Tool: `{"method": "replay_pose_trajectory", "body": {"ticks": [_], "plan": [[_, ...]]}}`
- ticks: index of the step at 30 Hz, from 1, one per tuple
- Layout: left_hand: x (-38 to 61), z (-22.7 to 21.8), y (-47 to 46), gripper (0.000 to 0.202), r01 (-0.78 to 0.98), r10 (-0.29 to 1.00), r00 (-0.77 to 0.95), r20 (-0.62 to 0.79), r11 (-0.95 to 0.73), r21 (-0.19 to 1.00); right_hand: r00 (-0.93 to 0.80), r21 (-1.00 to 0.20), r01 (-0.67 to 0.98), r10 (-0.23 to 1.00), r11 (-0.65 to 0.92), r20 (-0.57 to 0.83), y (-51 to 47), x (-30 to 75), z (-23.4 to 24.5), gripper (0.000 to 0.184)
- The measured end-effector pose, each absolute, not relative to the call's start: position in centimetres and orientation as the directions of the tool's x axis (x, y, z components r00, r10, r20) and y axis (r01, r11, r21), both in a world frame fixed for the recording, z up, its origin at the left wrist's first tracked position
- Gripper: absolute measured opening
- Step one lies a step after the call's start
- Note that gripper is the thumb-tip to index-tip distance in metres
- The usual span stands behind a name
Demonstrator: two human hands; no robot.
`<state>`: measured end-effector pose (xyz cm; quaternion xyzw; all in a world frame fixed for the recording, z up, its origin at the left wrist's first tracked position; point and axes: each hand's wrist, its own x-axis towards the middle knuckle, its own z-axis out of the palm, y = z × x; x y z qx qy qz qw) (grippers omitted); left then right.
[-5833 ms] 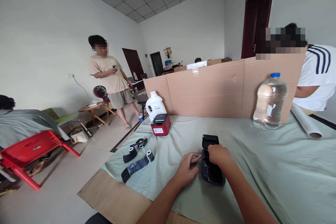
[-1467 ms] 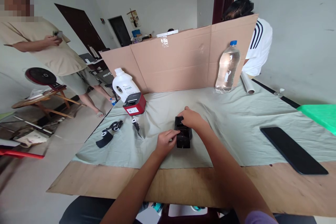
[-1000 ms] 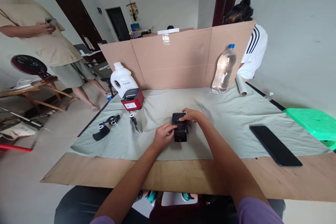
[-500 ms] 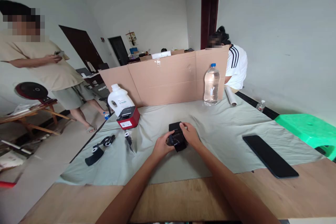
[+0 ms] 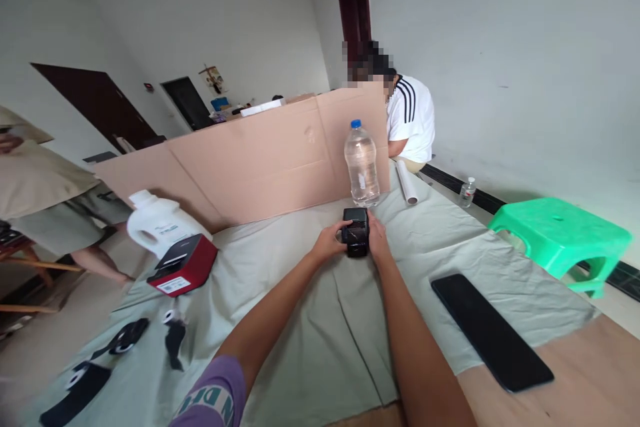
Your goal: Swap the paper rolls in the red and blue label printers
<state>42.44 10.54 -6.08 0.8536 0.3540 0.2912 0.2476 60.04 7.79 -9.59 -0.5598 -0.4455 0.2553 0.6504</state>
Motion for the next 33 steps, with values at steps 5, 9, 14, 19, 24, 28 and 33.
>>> {"method": "replay_pose_trajectory", "body": {"ticks": [5,9,14,19,24,28,33], "plan": [[44.3,-7.6,12.2,0.074,0.422,0.738,0.591,0.326,-0.627,0.654,0.512,-0.957,0.217,0.812,0.194,0.280,8.0,60.8,-10.4,0.074],[45.2,-7.0,11.5,0.075,0.549,0.771,0.571,0.281,-0.613,0.568,0.498,-0.934,0.343,0.824,0.100,0.271,7.8,60.3,-9.9,0.075],[41.7,-4.8,6.4,0.088,0.677,0.843,0.472,0.258,-0.534,0.507,0.476,-0.829,0.545,0.769,0.122,0.426,6.7,60.3,-9.2,0.068],[25.4,0.2,0.8,0.060,0.598,0.813,0.275,0.513,-0.563,0.571,0.452,-0.688,0.717,0.678,0.109,0.579,4.9,56.7,-6.6,0.059],[3.3,3.4,0.9,0.055,0.237,0.690,-0.582,0.430,-0.362,0.901,0.022,-0.613,0.659,0.804,0.435,0.594,3.0,43.6,-4.2,0.047],[-4.5,0.5,2.7,0.050,0.033,0.642,-0.744,0.183,-0.238,0.971,-0.195,-0.782,0.367,0.864,0.504,0.465,4.3,29.5,-4.3,0.049],[-4.3,-5.1,5.2,0.038,-0.151,0.719,-0.695,0.002,-0.149,0.977,-0.337,-0.926,0.162,0.901,0.342,0.274,8.3,15.4,-5.1,0.084]]}}
